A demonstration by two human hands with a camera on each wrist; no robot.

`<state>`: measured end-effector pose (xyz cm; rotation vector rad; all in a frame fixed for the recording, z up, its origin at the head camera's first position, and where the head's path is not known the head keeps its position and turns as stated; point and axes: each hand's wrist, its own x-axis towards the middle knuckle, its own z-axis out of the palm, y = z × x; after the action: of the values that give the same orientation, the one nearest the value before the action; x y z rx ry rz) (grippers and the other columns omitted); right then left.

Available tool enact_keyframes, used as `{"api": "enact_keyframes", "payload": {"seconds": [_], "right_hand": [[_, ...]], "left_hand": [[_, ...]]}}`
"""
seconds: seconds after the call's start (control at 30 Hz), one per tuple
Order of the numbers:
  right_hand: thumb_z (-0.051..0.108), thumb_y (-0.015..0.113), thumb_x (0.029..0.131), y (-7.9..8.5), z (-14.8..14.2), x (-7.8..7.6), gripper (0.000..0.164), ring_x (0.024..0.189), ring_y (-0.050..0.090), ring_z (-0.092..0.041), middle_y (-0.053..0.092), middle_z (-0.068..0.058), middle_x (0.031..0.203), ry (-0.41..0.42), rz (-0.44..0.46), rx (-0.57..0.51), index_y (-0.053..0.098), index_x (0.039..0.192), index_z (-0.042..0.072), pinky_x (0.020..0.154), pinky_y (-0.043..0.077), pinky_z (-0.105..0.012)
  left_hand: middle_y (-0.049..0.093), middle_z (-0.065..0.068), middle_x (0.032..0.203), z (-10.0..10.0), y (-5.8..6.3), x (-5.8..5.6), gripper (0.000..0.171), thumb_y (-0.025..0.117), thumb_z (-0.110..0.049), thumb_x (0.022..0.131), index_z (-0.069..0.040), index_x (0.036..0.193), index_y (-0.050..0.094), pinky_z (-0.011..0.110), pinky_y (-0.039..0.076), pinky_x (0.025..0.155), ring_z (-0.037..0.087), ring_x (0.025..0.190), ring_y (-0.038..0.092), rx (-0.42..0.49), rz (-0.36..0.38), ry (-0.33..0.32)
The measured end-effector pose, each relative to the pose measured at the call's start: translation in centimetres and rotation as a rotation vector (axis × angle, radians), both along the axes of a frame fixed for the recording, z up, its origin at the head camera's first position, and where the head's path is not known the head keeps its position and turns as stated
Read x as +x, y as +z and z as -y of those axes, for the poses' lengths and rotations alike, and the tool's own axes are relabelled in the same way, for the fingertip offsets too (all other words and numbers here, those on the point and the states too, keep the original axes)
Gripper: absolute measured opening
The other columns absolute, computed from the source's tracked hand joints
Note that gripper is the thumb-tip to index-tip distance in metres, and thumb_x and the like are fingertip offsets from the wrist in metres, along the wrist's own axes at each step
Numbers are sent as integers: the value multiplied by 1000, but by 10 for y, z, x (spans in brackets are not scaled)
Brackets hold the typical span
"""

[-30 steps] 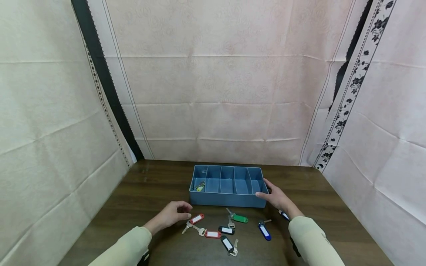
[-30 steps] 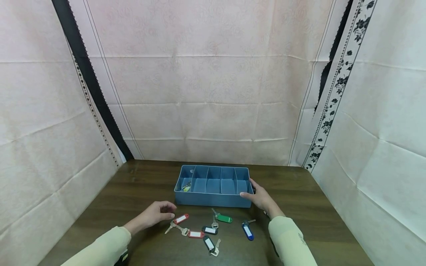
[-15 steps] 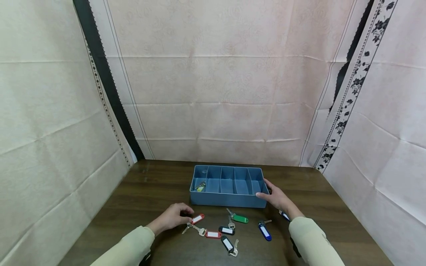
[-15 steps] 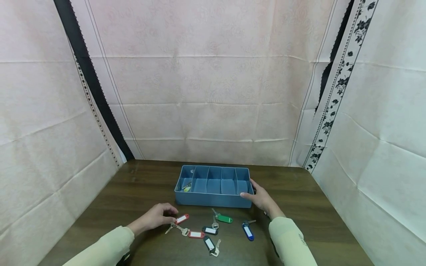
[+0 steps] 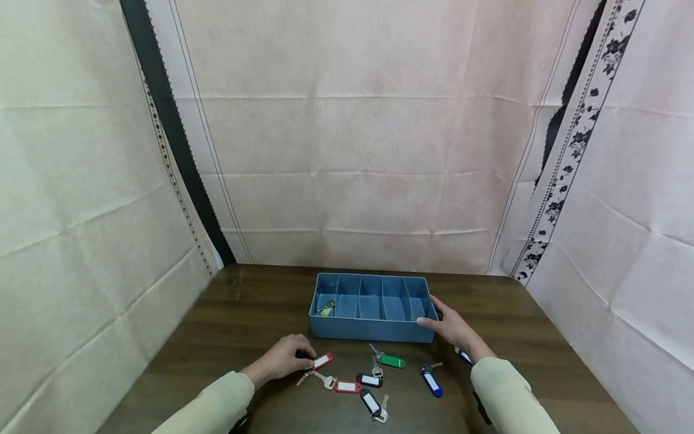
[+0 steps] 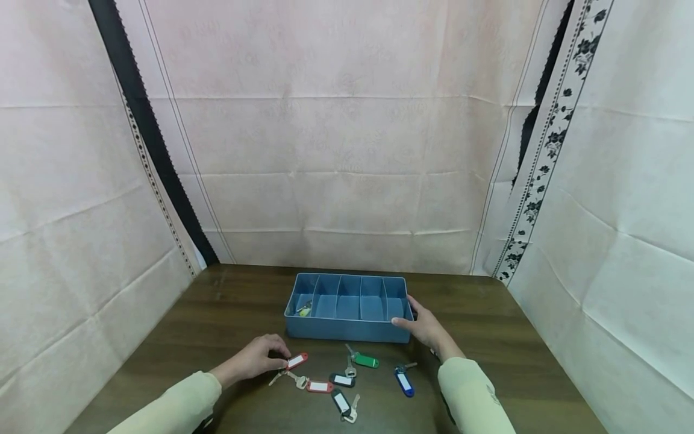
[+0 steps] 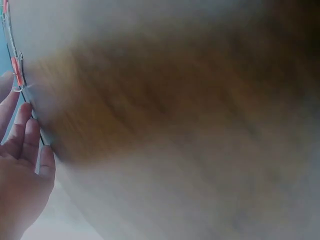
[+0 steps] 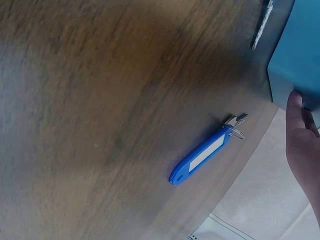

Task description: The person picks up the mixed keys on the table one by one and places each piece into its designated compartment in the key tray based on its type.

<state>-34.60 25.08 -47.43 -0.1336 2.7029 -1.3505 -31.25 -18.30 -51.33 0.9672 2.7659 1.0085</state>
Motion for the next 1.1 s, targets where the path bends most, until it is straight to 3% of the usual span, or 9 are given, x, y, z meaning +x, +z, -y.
{"api": "enact_keyframes", "payload": {"seconds": [0.27,0.43,0.73,0.9,1.1], "right_hand": [[60,67,87,-1,0,-1,100,141,22,-53,21,-28,158,0,-1,-3,16,159,11,106,28,-67],[58,66,88,-2,0,-2,99,142,20,-52,19,-27,159,-1,6,2,16,159,12,107,26,-67],[60,67,87,-2,0,-1,100,143,19,-52,19,-27,159,1,2,2,16,159,13,107,25,-67],[62,66,86,-2,0,-1,102,142,20,-52,19,-27,159,2,-4,6,16,159,12,107,26,-68],[61,66,86,-2,0,-1,102,142,19,-53,19,-28,159,-1,-1,9,16,159,12,106,26,-69]], "left_hand": [[61,-11,92,-1,-1,1,3,77,-18,87,-16,87,75,38,44,85,12,93,55,-14,-3,1],[60,-13,91,0,-2,1,9,77,-17,87,-20,80,72,37,44,85,11,92,54,-27,-17,6],[59,-15,89,1,-1,0,9,76,-19,88,-22,80,72,35,44,83,9,89,55,-14,-11,8],[61,-12,89,1,4,3,7,74,-20,90,-20,83,72,32,46,77,9,86,56,29,32,23],[62,-8,92,0,12,4,6,73,-21,91,-20,86,71,33,46,74,13,85,55,63,95,88]]}}
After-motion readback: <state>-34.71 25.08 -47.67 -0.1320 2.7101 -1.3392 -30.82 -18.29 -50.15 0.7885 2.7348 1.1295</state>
